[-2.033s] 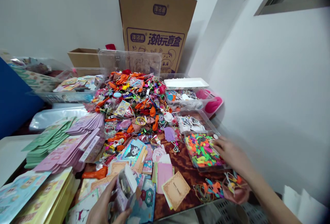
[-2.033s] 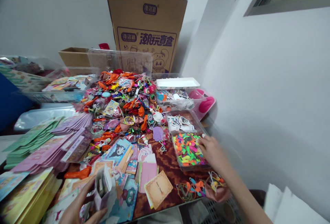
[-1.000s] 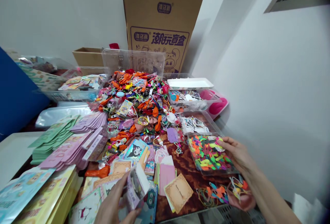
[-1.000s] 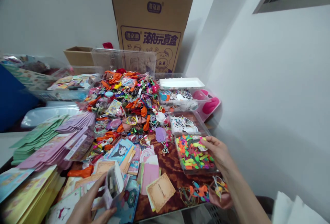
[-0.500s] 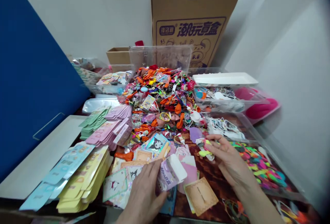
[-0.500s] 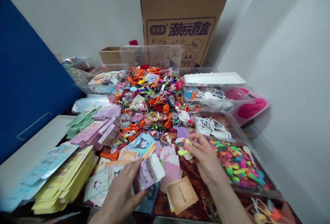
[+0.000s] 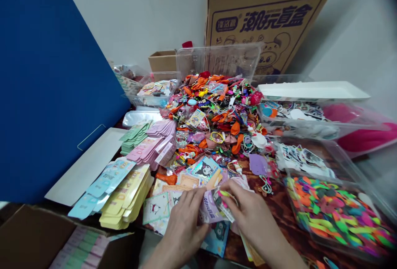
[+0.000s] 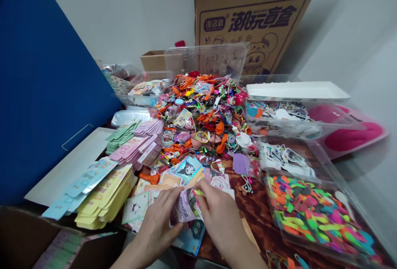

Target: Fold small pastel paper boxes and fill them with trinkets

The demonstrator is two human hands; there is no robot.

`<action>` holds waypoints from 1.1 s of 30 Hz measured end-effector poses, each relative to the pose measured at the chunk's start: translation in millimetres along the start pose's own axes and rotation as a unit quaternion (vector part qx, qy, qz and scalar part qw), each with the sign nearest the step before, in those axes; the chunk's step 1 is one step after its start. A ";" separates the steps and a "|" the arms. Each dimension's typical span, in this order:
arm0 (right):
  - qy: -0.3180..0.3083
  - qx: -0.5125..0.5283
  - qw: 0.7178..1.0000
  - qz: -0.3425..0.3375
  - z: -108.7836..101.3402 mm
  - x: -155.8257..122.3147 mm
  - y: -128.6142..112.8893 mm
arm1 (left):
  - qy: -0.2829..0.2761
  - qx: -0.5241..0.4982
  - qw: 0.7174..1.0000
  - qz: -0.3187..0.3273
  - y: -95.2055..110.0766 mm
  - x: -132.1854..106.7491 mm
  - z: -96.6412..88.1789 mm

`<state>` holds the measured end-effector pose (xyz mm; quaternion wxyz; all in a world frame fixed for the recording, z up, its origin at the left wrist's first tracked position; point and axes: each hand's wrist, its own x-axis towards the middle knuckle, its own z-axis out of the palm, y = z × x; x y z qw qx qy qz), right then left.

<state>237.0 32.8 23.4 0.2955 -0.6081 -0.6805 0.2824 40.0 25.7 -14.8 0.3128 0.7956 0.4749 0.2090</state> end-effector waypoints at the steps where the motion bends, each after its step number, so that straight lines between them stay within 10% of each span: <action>1: -0.018 -0.043 0.999 -0.008 3.2 0.6 -1.4 | -0.002 0.005 1.000 0.002 -0.5 -0.2 1.1; 17: -0.007 -0.124 0.987 -0.098 22.0 5.1 -14.0 | 0.042 0.009 0.999 0.024 -12.0 -4.6 3.8; 24: 0.201 -0.068 0.960 -0.181 30.0 -15.9 -13.8 | 0.131 -0.048 0.990 0.022 -16.9 -1.0 3.2; 33: 0.111 0.021 0.989 -0.091 41.1 -23.4 -5.2 | 0.136 -0.126 0.983 0.001 -15.0 0.0 12.1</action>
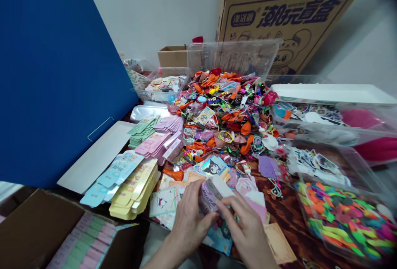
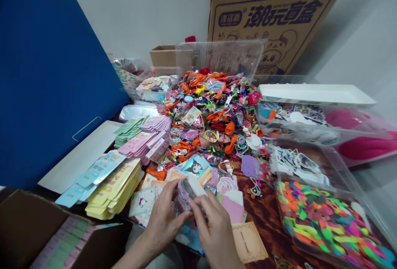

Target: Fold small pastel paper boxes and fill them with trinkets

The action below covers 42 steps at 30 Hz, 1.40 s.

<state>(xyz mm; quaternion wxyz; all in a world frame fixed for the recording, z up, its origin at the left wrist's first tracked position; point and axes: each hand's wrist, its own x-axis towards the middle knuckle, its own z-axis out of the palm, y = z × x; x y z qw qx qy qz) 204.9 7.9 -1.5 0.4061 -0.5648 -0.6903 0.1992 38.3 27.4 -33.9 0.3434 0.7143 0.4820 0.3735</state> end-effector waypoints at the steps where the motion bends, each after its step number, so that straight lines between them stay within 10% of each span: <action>1: -0.004 0.013 1.000 0.004 -0.9 -1.2 0.5 | -0.008 -0.021 1.000 -0.006 0.4 -0.4 -1.1; 8: 0.168 0.104 0.979 0.047 -1.4 -17.9 10.3 | -0.059 -0.179 0.978 -0.088 9.6 -8.2 -6.6; 18: 0.069 0.207 0.969 0.117 -12.3 -15.2 8.1 | -0.077 -0.153 0.985 -0.026 15.6 -13.0 -12.8; 25: 0.054 0.205 0.965 0.152 -10.1 -17.7 9.7 | -0.151 -0.153 0.975 -0.060 27.0 -3.7 -24.1; 31: -0.077 0.240 0.962 0.101 -16.1 -9.8 11.7 | -0.131 -0.238 0.953 -0.133 16.4 -15.8 -10.7; 42: -0.079 0.307 0.911 0.263 -12.4 -2.3 21.6 | -0.183 -0.208 0.950 -0.144 19.6 -14.1 -11.6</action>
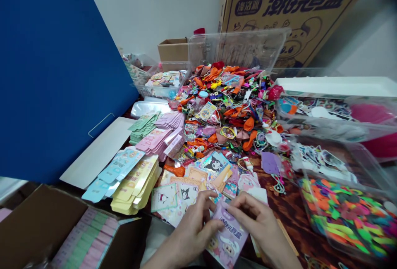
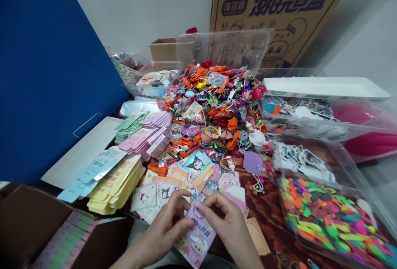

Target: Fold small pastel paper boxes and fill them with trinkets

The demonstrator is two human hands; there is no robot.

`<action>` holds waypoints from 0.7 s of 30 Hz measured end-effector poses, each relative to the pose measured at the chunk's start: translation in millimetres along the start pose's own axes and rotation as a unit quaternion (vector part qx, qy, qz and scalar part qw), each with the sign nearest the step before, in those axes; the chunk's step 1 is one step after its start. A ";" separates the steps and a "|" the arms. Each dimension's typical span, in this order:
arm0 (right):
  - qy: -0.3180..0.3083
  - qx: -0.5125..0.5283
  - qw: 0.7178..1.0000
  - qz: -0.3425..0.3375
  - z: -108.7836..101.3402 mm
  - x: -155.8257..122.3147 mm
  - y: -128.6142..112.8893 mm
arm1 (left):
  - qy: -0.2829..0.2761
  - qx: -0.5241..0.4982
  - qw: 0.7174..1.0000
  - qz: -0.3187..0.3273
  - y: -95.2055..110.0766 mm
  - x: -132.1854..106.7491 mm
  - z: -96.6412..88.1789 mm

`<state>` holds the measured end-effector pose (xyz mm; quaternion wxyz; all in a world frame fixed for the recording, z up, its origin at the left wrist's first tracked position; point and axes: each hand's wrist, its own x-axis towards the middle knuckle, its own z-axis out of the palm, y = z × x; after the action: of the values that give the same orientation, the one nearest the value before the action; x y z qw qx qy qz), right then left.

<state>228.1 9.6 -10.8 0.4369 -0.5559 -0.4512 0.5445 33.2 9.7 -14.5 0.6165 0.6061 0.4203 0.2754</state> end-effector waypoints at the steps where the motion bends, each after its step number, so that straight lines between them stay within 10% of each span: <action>1: -0.006 0.000 1.000 0.000 -1.1 -0.8 1.2 | 0.005 -0.007 1.000 0.002 0.3 1.0 0.4; 21: -0.052 -0.115 0.990 -0.059 -20.5 -7.6 7.4 | -0.028 0.106 0.994 0.015 14.6 2.7 -4.6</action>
<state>248.8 0.6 -16.0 0.3774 -0.5453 -0.5653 0.4905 33.1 16.1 -0.3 0.5564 0.6817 0.4202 0.2216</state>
